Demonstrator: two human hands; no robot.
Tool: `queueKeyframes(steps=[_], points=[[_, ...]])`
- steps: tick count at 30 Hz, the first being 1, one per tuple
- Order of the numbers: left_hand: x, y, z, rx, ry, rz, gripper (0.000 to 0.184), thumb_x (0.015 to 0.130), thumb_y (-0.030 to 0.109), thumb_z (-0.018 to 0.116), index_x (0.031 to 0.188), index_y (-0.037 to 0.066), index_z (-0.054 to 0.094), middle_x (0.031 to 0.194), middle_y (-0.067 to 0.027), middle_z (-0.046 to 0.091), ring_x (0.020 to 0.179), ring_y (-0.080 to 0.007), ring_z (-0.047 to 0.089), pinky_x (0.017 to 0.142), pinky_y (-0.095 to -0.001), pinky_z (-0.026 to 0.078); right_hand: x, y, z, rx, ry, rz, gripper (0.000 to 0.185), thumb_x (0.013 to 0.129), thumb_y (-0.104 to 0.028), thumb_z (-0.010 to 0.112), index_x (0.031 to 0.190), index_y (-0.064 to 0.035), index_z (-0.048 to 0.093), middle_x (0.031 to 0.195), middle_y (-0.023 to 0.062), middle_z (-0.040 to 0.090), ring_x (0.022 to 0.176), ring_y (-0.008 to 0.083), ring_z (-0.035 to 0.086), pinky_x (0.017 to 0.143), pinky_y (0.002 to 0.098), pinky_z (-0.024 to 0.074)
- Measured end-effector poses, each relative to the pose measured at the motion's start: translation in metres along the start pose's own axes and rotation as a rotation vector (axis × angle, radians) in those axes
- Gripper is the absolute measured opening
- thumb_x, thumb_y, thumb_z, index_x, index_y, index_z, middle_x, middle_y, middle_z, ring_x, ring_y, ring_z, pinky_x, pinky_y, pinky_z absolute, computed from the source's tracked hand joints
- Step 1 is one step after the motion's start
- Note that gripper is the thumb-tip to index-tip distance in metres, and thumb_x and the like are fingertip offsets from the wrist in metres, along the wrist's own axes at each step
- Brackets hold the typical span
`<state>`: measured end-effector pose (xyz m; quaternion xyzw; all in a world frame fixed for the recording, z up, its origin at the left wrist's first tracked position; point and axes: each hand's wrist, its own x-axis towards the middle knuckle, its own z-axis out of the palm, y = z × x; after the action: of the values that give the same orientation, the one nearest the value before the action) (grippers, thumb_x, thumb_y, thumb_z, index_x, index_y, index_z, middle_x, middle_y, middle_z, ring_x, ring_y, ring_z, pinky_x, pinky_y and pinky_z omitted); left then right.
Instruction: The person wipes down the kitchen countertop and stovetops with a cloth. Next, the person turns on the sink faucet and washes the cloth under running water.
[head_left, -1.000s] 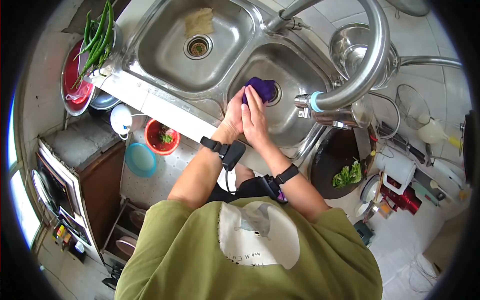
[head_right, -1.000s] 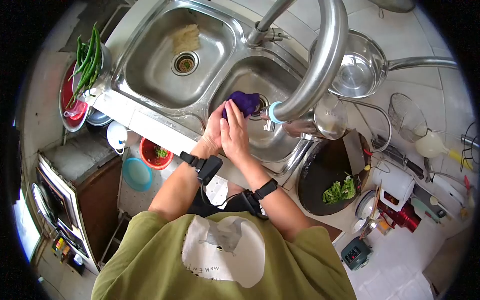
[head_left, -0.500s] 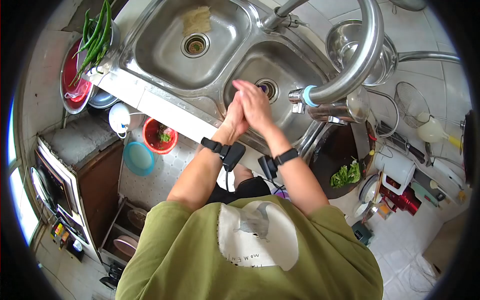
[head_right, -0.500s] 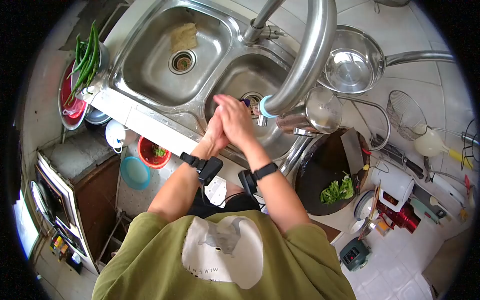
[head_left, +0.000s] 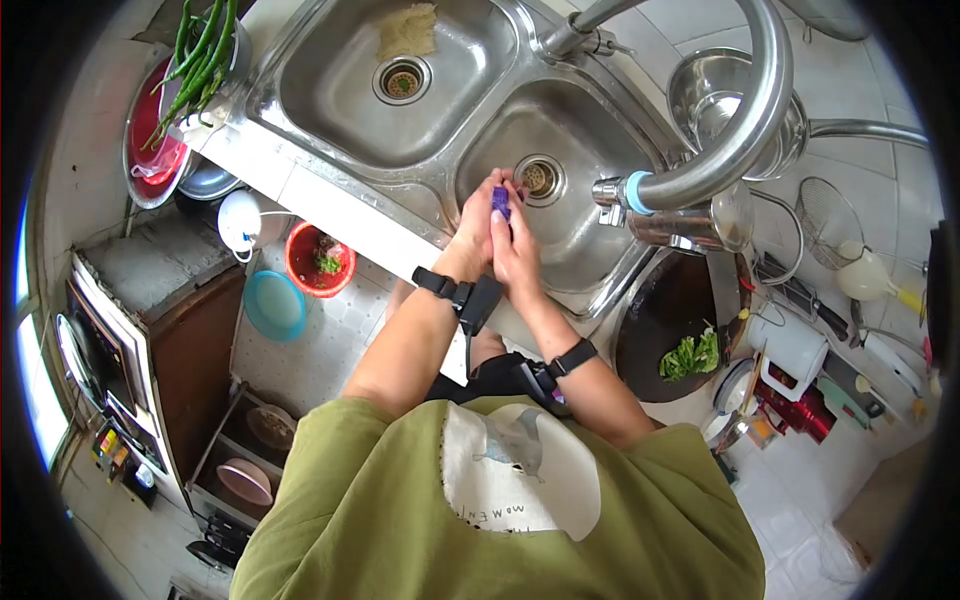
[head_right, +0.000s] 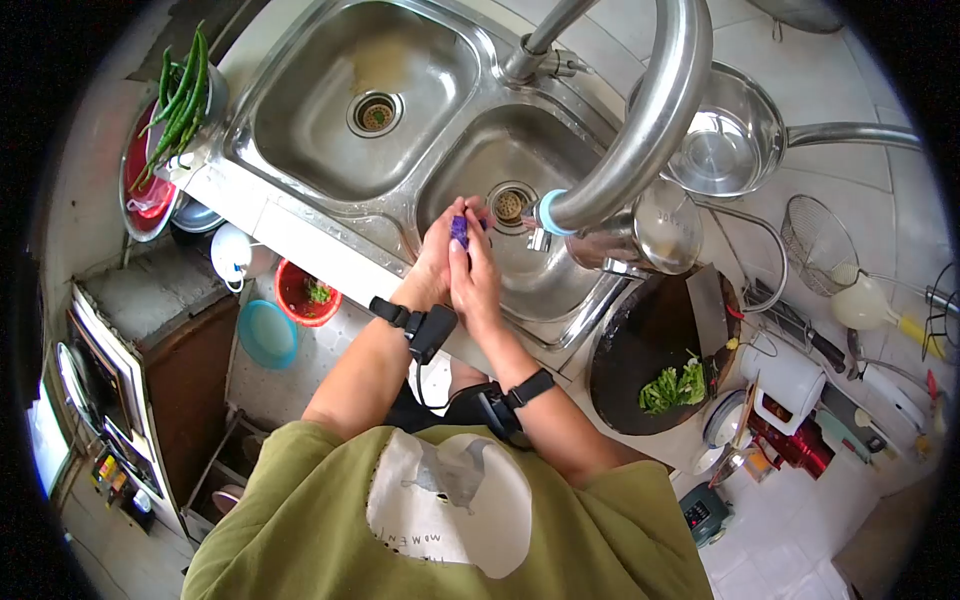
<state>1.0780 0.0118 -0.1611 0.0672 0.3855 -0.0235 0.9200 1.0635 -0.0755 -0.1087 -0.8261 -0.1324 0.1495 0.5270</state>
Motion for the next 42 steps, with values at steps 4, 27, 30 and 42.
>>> queueKeyframes(steps=[4, 27, 30, 42], points=[[-0.022, 0.0, 0.02, 0.09, -0.218, 0.031, 0.038, 0.111, 0.033, 0.047, 0.143, 0.013, 0.055, 0.14, -0.0066, 0.061, 0.122, -0.0227, 0.059, 0.111, -0.0438, 0.045, 0.07, 0.028, -0.016, 0.214, -0.036, 0.392, 0.043, 0.108, -0.015, 0.043, 0.147, -0.0005, 0.051, 0.147, 0.0224, 0.056, 0.137, 0.0325, 0.054, 0.116, 0.0371, 0.0397], [-0.012, 0.0, 0.007, 0.086, -0.266, -0.032, 0.04, 0.112, 0.037, 0.044, 0.141, 0.011, 0.051, 0.138, -0.0085, 0.059, 0.13, -0.0263, 0.054, 0.114, -0.0461, 0.044, 0.085, 0.007, -0.018, 0.15, -0.094, 0.26, 0.039, 0.107, -0.017, 0.048, 0.143, -0.0029, 0.057, 0.146, 0.0194, 0.058, 0.134, 0.032, 0.055, 0.115, 0.0406, 0.039], [-0.01, 0.003, 0.004, -0.015, -0.133, -0.154, 0.042, 0.112, 0.037, 0.044, 0.145, 0.011, 0.049, 0.143, -0.0085, 0.057, 0.13, -0.0251, 0.054, 0.114, -0.0451, 0.043, 0.042, 0.01, -0.011, 0.161, -0.074, -0.019, 0.04, 0.108, -0.019, 0.049, 0.144, -0.0037, 0.057, 0.15, 0.0183, 0.055, 0.138, 0.0313, 0.052, 0.117, 0.041, 0.0368], [-0.023, 0.008, 0.022, 0.063, 0.017, -0.075, 0.039, 0.112, 0.035, 0.043, 0.143, 0.013, 0.054, 0.144, -0.0039, 0.057, 0.125, -0.0202, 0.057, 0.107, -0.0387, 0.049, 0.001, -0.01, -0.01, -0.103, -0.04, -0.133, 0.043, 0.107, -0.016, 0.05, 0.149, -0.0076, 0.053, 0.155, 0.0172, 0.05, 0.146, 0.0332, 0.045, 0.121, 0.0413, 0.032]])
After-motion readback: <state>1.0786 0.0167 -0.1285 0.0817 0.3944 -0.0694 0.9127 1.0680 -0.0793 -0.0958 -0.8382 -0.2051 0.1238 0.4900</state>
